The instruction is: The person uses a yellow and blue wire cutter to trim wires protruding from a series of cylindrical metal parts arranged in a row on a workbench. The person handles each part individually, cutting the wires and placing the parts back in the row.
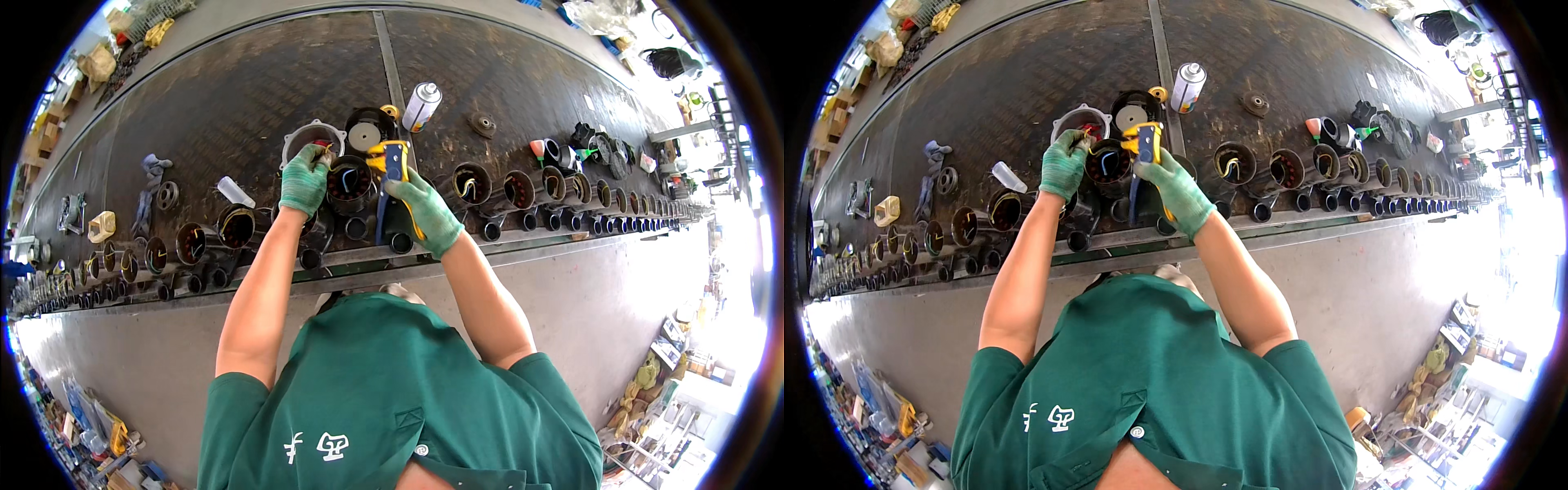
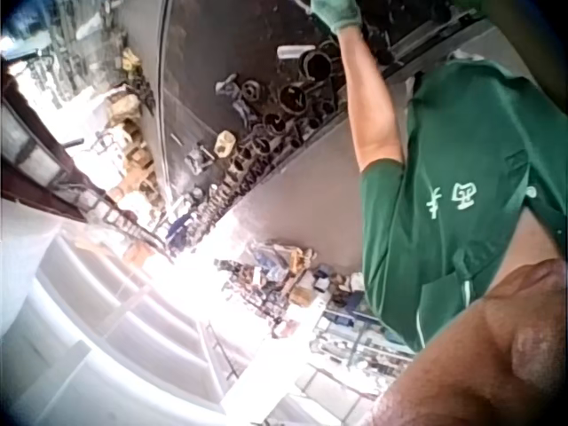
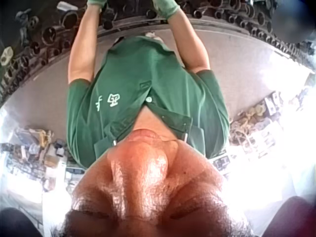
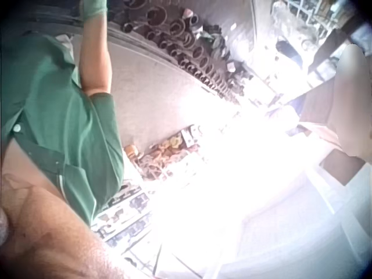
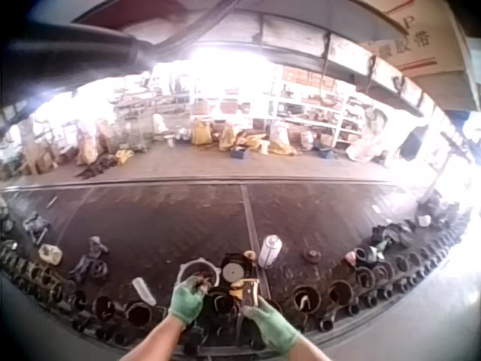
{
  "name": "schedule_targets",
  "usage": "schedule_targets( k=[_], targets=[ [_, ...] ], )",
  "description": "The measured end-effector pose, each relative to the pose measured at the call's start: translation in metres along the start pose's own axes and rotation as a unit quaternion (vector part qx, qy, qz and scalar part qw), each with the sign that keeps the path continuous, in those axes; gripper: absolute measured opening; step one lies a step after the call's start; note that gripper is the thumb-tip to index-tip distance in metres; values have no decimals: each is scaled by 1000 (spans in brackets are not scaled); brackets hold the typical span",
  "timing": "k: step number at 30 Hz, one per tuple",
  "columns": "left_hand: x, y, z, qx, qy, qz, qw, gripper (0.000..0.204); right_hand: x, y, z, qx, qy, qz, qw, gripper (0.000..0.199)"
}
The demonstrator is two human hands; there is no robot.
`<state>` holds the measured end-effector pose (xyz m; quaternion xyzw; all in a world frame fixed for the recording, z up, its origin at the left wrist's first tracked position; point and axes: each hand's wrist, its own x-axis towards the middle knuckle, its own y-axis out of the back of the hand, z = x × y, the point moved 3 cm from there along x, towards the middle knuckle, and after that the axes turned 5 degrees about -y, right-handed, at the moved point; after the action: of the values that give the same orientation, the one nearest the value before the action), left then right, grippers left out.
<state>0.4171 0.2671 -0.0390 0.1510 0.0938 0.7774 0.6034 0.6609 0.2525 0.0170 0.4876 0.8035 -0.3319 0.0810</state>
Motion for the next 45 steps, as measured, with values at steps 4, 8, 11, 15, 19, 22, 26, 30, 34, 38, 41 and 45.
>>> schedule_targets(
  k=[4,8,11,15,19,22,26,30,34,38,41,45],
  targets=[
    [-2,-2,-8,26,-26,33,999,20,26,-32,-19,34,-70,-26,997,45],
    [-4,-6,-4,90,-49,50,993,21,56,-32,-13,15,-115,-37,993,39],
    [-5,-6,-6,96,-57,59,992,19,57,-36,-13,17,-113,-46,992,37],
    [-6,-7,-7,102,-56,38,992,22,53,-36,-22,-23,-125,-46,991,34],
    [-5,-5,-7,130,-82,46,987,21,62,-26,-26,-117,-144,-51,981,40],
    [-4,-6,-6,126,-76,40,988,21,60,-30,-32,-137,-149,-43,978,33],
    [-4,-6,-11,129,-92,45,986,21,57,-36,-38,-163,-146,-8,976,23],
    [-1,-6,-11,110,-75,53,990,19,76,-22,-18,13,-101,-10,995,36],
    [-3,-5,-10,126,-66,49,989,17,67,-10,-24,76,19,21,997,40],
    [0,-5,-12,108,-71,61,990,15,64,13,-13,-27,39,19,999,40],
    [-4,-3,2,16,-70,51,996,17,47,18,-10,-27,57,35,997,40],
    [-8,11,37,128,-165,-46,977,19,9,27,-7,31,60,45,997,43]
  ],
)
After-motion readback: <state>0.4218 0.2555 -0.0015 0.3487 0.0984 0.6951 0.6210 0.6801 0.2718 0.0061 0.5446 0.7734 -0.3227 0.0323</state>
